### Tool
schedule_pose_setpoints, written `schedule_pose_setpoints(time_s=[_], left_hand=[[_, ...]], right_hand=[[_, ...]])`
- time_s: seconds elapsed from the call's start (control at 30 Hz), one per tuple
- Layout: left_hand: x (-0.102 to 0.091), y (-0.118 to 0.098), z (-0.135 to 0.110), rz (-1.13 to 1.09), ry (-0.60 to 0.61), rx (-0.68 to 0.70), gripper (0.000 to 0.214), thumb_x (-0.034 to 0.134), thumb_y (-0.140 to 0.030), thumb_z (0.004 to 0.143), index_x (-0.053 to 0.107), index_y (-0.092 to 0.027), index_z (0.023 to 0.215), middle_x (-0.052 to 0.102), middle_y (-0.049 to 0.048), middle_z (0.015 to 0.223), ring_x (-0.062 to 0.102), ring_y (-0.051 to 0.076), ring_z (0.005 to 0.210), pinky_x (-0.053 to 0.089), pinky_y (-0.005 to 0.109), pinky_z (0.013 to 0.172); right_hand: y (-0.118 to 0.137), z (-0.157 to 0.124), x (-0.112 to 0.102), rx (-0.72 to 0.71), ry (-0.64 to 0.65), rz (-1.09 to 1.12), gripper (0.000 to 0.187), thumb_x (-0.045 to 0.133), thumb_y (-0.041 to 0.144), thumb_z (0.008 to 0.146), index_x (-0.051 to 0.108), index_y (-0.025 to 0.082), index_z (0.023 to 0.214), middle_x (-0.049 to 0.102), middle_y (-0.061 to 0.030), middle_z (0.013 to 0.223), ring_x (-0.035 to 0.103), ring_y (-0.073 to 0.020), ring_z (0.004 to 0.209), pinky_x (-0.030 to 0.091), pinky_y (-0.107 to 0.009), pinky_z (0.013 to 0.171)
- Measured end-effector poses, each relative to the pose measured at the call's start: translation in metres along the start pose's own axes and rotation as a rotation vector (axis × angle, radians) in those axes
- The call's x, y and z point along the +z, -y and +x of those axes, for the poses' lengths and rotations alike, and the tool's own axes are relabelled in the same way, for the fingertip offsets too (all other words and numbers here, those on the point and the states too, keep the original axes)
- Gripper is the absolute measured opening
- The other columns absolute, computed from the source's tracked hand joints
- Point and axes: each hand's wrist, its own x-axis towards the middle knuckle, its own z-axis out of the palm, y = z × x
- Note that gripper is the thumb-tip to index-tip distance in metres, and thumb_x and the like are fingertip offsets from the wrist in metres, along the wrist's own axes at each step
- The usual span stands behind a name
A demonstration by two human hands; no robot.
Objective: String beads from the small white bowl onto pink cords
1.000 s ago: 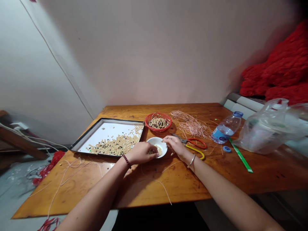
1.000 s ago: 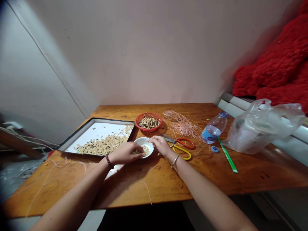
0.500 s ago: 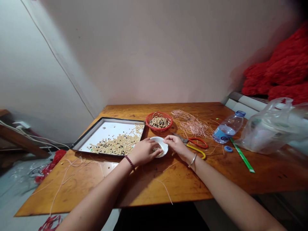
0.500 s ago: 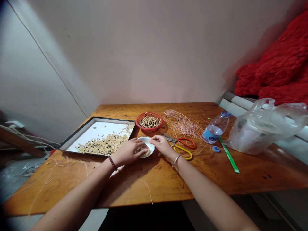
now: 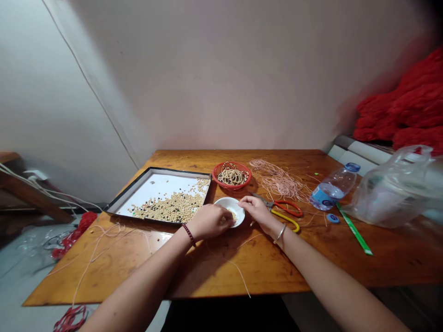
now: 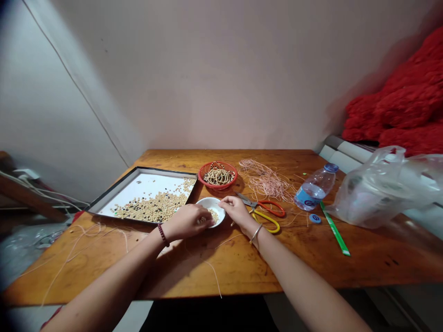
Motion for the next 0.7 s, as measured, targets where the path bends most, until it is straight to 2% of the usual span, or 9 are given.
schedule_pose_setpoints(time_s=[0.27, 0.57, 0.63, 0.7], left_hand=[[0.001, 0.006, 0.000, -0.142, 0.003, -0.011, 0.030, 0.054, -0.044, 0.085, 0.074, -0.021, 0.083, 0.072, 0.0075, 0.078, 0.063, 0.018, 0.069, 0.040, 0.026, 0.064], [-0.004, 0.004, -0.001, -0.317, 0.040, -0.080, 0.017, 0.063, -0.034, 0.078, 0.074, -0.023, 0.085, 0.073, 0.0031, 0.083, 0.065, 0.017, 0.072, 0.040, 0.025, 0.063], [0.001, 0.006, 0.001, -0.406, -0.022, -0.099, 0.014, 0.063, -0.030, 0.078, 0.072, -0.021, 0.083, 0.072, 0.0027, 0.083, 0.064, 0.016, 0.073, 0.042, 0.025, 0.065], [0.008, 0.008, 0.006, -0.561, -0.177, -0.127, 0.011, 0.061, -0.026, 0.079, 0.067, -0.018, 0.080, 0.070, 0.0032, 0.082, 0.063, 0.016, 0.074, 0.044, 0.026, 0.068]], right_hand=[[-0.006, 0.004, 0.000, -0.029, -0.001, -0.010, 0.029, 0.069, 0.042, 0.064, 0.060, 0.016, 0.071, 0.057, 0.0016, 0.061, 0.046, -0.0101, 0.054, 0.034, -0.022, 0.050], [-0.013, 0.007, 0.000, -0.057, 0.030, -0.066, 0.032, 0.069, 0.045, 0.065, 0.060, 0.015, 0.071, 0.059, 0.0006, 0.061, 0.050, -0.0113, 0.056, 0.037, -0.023, 0.054], [-0.013, 0.008, -0.001, -0.090, 0.023, -0.103, 0.030, 0.068, 0.045, 0.067, 0.060, 0.016, 0.070, 0.057, 0.0009, 0.060, 0.048, -0.0114, 0.055, 0.037, -0.023, 0.054], [-0.012, 0.007, -0.002, -0.179, -0.004, -0.164, 0.028, 0.066, 0.043, 0.069, 0.058, 0.016, 0.069, 0.055, 0.0010, 0.061, 0.048, -0.0117, 0.056, 0.037, -0.024, 0.054]])
